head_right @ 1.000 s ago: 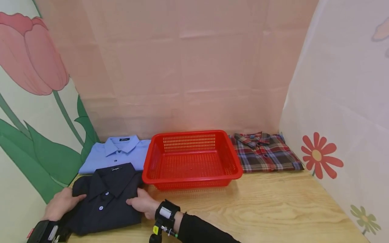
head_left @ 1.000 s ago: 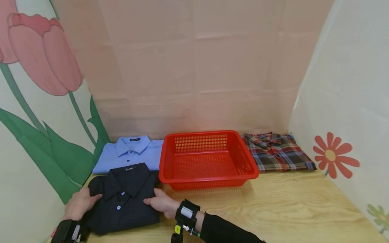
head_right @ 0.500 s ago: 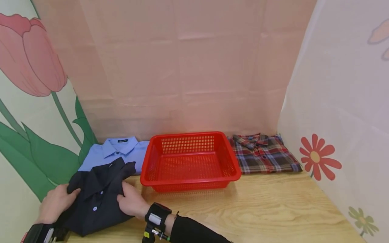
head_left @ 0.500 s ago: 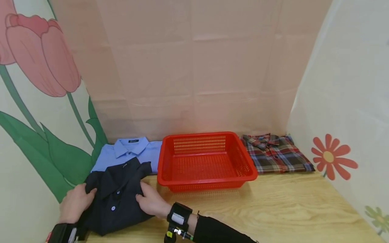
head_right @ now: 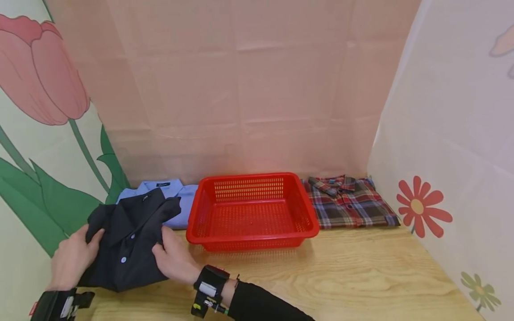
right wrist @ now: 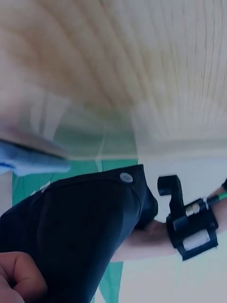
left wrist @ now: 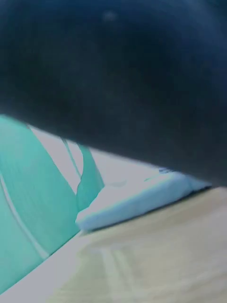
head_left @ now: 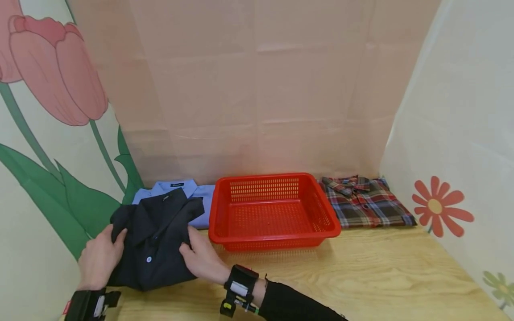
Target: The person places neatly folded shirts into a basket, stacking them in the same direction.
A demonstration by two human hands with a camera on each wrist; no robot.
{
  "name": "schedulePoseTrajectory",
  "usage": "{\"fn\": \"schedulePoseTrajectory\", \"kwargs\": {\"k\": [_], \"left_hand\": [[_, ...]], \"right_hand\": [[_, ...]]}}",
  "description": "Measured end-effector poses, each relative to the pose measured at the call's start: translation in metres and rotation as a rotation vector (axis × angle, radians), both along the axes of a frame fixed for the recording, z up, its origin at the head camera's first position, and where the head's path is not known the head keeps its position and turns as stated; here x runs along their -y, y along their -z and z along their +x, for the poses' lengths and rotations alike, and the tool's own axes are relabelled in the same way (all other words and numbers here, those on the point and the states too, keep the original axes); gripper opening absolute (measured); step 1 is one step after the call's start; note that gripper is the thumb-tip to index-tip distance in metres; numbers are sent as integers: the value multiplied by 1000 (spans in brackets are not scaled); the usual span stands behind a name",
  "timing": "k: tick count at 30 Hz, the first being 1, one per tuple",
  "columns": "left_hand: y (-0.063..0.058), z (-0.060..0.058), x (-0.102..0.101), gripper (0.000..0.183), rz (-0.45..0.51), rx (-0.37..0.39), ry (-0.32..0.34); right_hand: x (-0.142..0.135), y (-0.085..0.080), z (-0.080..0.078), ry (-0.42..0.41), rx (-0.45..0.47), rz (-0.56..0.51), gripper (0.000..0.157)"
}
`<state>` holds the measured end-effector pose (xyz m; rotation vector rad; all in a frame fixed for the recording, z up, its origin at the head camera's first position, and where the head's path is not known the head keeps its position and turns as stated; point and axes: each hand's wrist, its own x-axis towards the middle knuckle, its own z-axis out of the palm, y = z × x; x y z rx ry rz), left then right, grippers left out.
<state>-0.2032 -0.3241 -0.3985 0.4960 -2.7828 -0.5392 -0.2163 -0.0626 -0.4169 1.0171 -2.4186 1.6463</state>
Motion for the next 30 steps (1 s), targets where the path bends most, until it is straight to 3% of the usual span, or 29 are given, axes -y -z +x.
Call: {"fn": "schedulePoseTrajectory", "kwargs": {"k": [5, 12, 21, 30], "left_hand": [[-7, -2, -10, 44, 0, -166, 15], [-15, -6, -32, 37, 1, -366, 37], [-23, -19, -60, 35, 35, -434, 81], [-25, -35, -86, 31, 103, -544, 202]], "right_hand": [[-12, -13, -6, 30, -32, -49, 20], [-40, -29, -15, 105, 67, -40, 26], [-74, -36, -32, 168, 161, -40, 37], [-112, -36, -47, 189, 208, -83, 40]]}}
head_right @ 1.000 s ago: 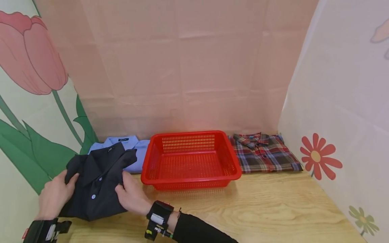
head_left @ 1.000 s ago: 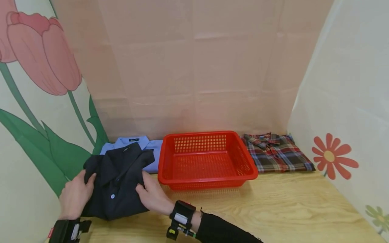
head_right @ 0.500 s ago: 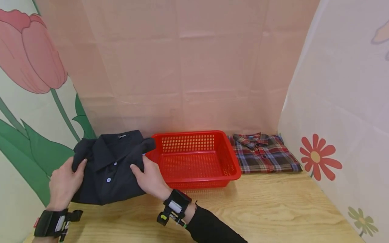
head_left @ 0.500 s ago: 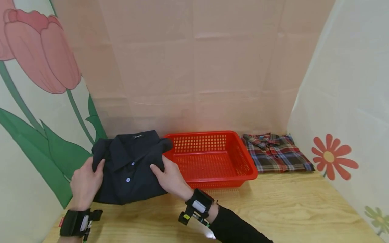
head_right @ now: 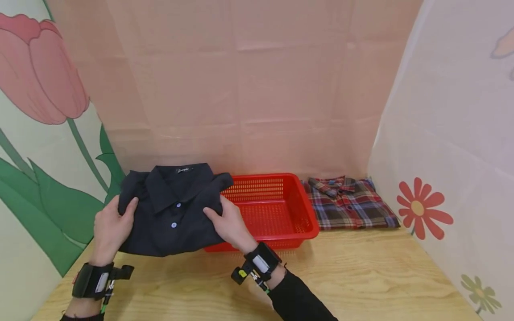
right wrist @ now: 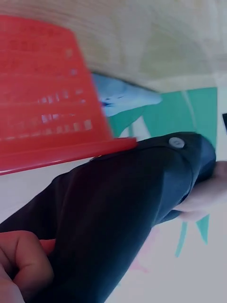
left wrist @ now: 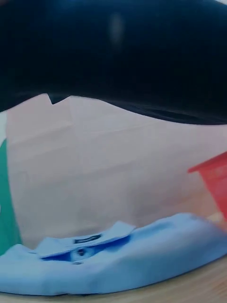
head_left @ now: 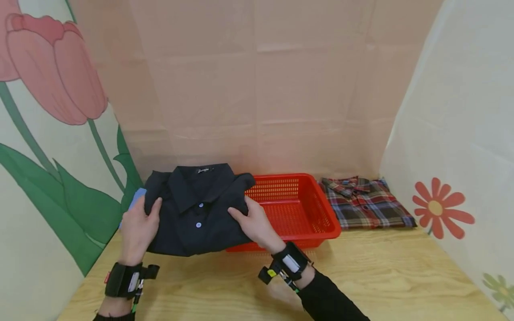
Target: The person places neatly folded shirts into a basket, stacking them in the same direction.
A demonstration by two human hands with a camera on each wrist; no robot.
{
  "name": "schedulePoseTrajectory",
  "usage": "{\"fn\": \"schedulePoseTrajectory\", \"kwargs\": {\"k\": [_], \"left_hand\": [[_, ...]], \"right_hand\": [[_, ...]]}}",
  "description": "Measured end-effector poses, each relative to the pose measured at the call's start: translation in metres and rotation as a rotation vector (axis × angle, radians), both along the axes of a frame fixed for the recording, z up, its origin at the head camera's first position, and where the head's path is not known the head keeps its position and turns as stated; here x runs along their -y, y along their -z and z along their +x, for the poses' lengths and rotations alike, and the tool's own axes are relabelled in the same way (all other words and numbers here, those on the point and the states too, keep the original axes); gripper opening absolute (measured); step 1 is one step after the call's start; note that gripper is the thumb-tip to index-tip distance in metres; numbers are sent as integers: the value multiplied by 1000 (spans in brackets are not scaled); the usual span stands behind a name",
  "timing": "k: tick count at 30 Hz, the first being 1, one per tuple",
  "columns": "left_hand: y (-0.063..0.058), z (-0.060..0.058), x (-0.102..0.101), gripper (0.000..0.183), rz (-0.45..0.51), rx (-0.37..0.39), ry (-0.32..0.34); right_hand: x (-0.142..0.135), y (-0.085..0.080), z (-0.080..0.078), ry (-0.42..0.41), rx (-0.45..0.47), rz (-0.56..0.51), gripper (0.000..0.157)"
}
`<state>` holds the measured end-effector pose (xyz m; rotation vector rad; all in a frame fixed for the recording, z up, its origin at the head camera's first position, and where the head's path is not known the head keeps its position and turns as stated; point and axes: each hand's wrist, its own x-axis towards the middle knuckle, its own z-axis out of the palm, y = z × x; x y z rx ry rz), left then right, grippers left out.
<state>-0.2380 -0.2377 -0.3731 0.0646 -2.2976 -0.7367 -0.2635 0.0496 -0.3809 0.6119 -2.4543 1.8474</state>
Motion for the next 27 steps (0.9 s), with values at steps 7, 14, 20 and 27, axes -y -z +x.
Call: {"fn": "schedulePoseTrajectory", "kwargs": {"k": [7, 14, 20, 27], "left_hand": [[-2, -13, -22, 31, 37, -4, 72], [-1, -23, -44, 30, 70, -16, 118], [-2, -29, -59, 35, 109, 21, 155], [0, -40, -74, 43, 166, 61, 198]], "right_hand": [[-34, 2, -8, 38, 41, -54, 35], [-60, 4, -15, 67, 36, -13, 38], [-79, 5, -20, 36, 74, -36, 43], [-105, 8, -27, 37, 47, 11, 41]]}}
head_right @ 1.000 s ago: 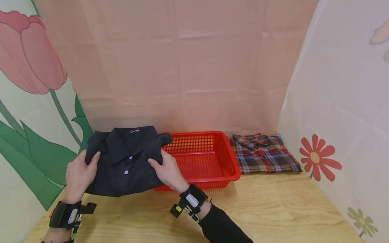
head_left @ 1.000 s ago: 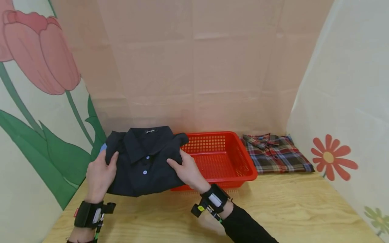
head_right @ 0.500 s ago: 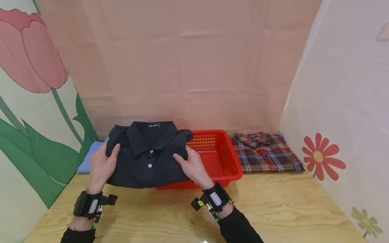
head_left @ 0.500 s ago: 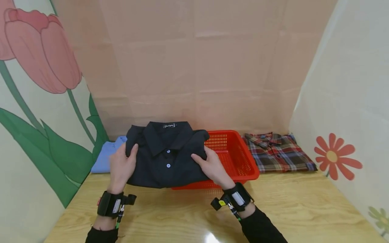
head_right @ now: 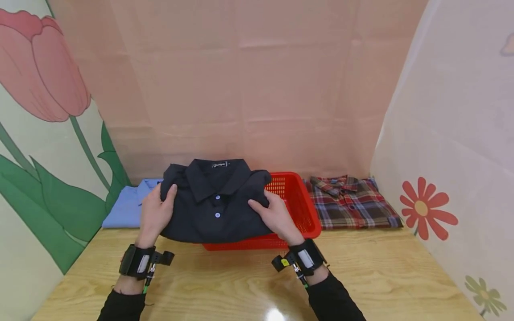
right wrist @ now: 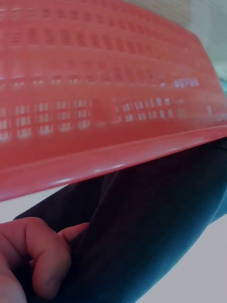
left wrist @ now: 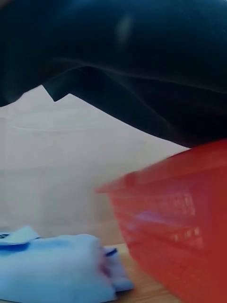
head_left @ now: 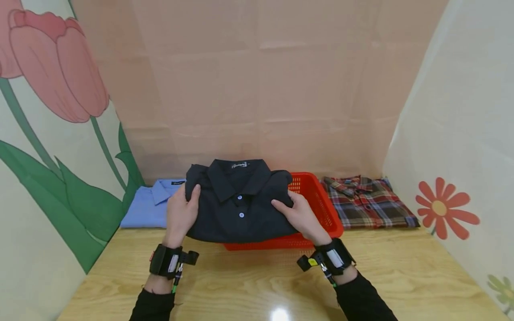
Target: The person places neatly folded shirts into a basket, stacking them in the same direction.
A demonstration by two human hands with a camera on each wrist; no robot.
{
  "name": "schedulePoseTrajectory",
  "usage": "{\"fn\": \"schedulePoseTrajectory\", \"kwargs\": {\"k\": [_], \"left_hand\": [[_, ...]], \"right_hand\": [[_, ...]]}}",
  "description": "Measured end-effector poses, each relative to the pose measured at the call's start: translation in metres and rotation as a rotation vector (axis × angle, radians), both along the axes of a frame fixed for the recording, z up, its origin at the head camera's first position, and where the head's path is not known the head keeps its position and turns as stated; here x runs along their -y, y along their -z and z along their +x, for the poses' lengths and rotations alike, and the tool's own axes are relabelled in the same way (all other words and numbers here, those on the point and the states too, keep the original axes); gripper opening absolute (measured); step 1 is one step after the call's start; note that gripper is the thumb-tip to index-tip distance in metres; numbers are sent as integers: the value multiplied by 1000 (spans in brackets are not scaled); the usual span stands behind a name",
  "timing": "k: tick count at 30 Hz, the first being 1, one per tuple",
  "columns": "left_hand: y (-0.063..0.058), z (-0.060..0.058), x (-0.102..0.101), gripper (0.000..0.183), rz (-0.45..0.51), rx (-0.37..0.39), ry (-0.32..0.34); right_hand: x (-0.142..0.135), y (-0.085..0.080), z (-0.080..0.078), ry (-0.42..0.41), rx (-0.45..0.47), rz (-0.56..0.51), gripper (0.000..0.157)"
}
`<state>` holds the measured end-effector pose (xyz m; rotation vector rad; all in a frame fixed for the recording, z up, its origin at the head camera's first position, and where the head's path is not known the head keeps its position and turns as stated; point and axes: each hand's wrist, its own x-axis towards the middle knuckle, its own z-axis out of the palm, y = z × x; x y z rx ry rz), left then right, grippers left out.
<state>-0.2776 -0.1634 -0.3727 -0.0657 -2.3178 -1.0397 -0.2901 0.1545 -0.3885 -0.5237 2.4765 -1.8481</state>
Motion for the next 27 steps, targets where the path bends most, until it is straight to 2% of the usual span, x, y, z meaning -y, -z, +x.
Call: {"fn": "schedulePoseTrajectory", "kwargs": {"k": [6, 12, 17, 22, 25, 27], "left_hand": [[2, -7, -16, 40, 51, 17, 62], [-1, -16, -30, 43, 57, 91, 157], [-2, -23, -37, 47, 56, 211, 259], [-7, -27, -46, 61, 96, 410, 385], [-9, -30, -51, 67, 66, 497, 418], [-7, -32, -54, 69, 19, 525, 432]], "right_hand": [[-21, -3, -4, 27, 16, -8, 43], [-42, -8, -8, 22, 71, -6, 47], [-55, -9, -14, -7, 65, 14, 46], [-66, -9, -17, 32, 24, 78, 45], [-69, -7, -19, 64, -8, 148, 44], [-71, -6, -20, 92, -35, 209, 44]]}}
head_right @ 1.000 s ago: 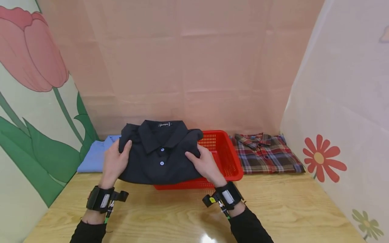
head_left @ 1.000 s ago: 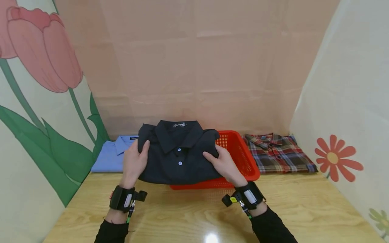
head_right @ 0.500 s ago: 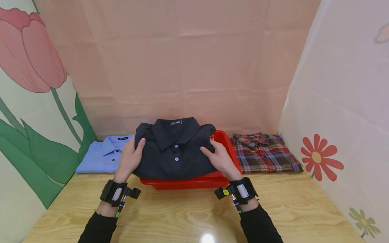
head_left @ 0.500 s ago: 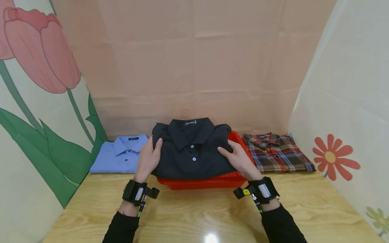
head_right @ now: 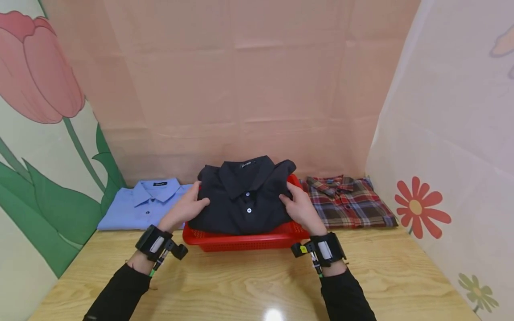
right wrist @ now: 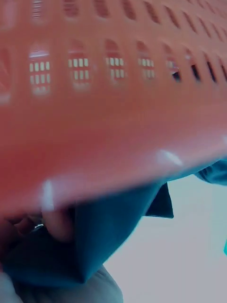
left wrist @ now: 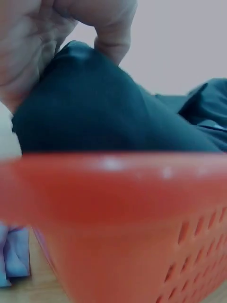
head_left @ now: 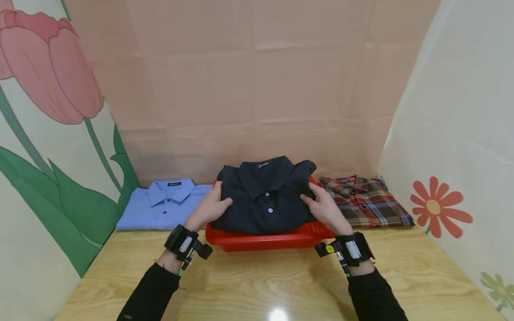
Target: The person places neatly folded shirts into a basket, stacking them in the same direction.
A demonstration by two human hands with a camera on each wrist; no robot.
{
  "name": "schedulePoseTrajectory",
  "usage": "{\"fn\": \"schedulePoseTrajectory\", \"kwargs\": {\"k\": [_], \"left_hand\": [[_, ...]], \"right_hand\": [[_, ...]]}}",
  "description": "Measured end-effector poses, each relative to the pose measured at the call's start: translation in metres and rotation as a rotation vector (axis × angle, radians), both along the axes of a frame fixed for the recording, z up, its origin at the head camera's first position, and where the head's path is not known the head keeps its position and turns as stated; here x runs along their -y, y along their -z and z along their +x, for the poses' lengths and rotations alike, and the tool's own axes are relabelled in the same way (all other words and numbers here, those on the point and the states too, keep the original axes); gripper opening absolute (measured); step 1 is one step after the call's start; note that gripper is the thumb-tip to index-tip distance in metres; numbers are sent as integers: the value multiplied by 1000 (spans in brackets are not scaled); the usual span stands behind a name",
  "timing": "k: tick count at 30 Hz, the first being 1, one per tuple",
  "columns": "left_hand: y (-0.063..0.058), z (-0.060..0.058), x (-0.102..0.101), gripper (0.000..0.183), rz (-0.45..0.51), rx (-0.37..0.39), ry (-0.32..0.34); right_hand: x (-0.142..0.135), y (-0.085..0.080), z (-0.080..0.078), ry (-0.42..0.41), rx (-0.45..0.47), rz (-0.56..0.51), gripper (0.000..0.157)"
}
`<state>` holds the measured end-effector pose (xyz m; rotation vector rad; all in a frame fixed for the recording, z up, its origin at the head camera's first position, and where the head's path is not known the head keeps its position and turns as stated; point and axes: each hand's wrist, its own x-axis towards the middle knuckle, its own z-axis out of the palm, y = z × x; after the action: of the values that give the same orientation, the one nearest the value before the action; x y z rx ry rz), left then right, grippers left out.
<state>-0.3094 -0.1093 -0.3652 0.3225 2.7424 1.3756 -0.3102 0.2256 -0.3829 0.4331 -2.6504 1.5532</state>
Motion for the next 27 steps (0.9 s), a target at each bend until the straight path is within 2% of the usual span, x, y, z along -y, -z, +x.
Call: {"fn": "schedulePoseTrajectory", "kwargs": {"k": [4, 9, 14, 17, 27], "left_hand": [[4, -3, -6, 71, -81, -1, 42], [12, -6, -11, 72, -231, -14, 93], [20, -7, -12, 67, -333, -89, 160], [22, -6, -12, 66, -344, -108, 172], [29, -7, -16, 71, -383, -70, 190]], "right_hand": [[0, 3, -2, 58, -55, 158, 47], [0, 7, -2, 96, -115, 327, 47], [2, 11, -3, 91, -170, 377, 43], [3, 16, -6, 75, -187, 393, 40], [-2, 29, -12, 43, -191, 497, 42]]}}
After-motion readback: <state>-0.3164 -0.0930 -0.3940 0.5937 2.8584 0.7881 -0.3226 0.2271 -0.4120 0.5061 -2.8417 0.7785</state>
